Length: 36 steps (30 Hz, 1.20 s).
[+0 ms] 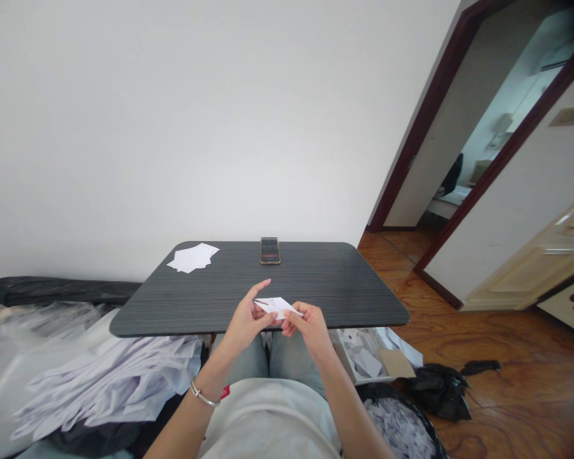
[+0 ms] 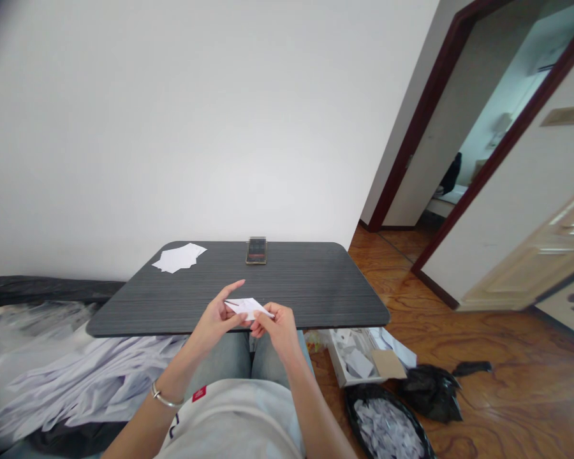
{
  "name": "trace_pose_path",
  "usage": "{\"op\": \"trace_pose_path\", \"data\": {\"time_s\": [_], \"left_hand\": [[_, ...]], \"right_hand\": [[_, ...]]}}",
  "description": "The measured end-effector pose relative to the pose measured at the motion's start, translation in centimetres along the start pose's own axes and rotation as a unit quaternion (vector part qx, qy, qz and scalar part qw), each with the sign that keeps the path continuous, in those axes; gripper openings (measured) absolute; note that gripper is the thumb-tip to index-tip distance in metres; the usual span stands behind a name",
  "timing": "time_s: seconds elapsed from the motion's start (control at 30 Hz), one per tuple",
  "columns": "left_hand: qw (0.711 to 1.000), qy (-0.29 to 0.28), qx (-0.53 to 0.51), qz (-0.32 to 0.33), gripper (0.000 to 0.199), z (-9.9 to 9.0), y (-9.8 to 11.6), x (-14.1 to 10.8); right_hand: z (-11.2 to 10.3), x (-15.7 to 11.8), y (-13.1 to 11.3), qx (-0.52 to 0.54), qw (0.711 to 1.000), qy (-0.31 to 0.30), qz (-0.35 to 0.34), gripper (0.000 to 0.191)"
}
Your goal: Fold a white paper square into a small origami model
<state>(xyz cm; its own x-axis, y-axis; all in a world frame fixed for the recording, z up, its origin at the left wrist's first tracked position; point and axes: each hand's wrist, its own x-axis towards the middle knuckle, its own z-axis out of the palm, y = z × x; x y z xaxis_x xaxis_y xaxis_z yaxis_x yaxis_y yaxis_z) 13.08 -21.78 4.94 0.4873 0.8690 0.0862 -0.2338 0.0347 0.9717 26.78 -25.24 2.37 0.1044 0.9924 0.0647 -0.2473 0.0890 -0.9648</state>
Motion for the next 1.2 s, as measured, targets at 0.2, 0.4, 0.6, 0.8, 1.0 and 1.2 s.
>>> {"op": "trace_pose_path", "data": {"time_s": [0.2,0.4,0.6,0.8,1.0,1.2], "left_hand": [[0.999,-0.032,0.003,-0.023,0.084,-0.6,0.4,-0.2],[0.999,-0.040,0.012,-0.024,0.086,-1.1,0.3,-0.4],[0.999,-0.021,0.005,-0.026,0.084,-0.9,0.4,-0.4],[0.999,0.021,0.035,-0.002,0.081,-0.4,-0.2,0.0],[0.998,0.024,0.056,0.016,0.076,-0.1,-0.4,-0.1],[0.998,0.014,0.053,0.001,0.079,-0.6,-0.5,0.0]], "right_hand": [[-0.3,0.3,0.3,0.009,1.000,-0.003,0.010,0.024],[-0.5,0.3,0.4,0.010,1.000,-0.002,0.015,0.024],[-0.4,0.2,0.4,0.007,1.000,-0.002,0.016,0.024],[0.0,0.2,0.7,-0.012,1.000,-0.013,0.007,0.020],[0.0,0.3,1.0,-0.037,0.999,-0.011,0.005,0.018],[-0.6,0.4,0.6,-0.040,0.997,-0.060,0.024,0.022]]}}
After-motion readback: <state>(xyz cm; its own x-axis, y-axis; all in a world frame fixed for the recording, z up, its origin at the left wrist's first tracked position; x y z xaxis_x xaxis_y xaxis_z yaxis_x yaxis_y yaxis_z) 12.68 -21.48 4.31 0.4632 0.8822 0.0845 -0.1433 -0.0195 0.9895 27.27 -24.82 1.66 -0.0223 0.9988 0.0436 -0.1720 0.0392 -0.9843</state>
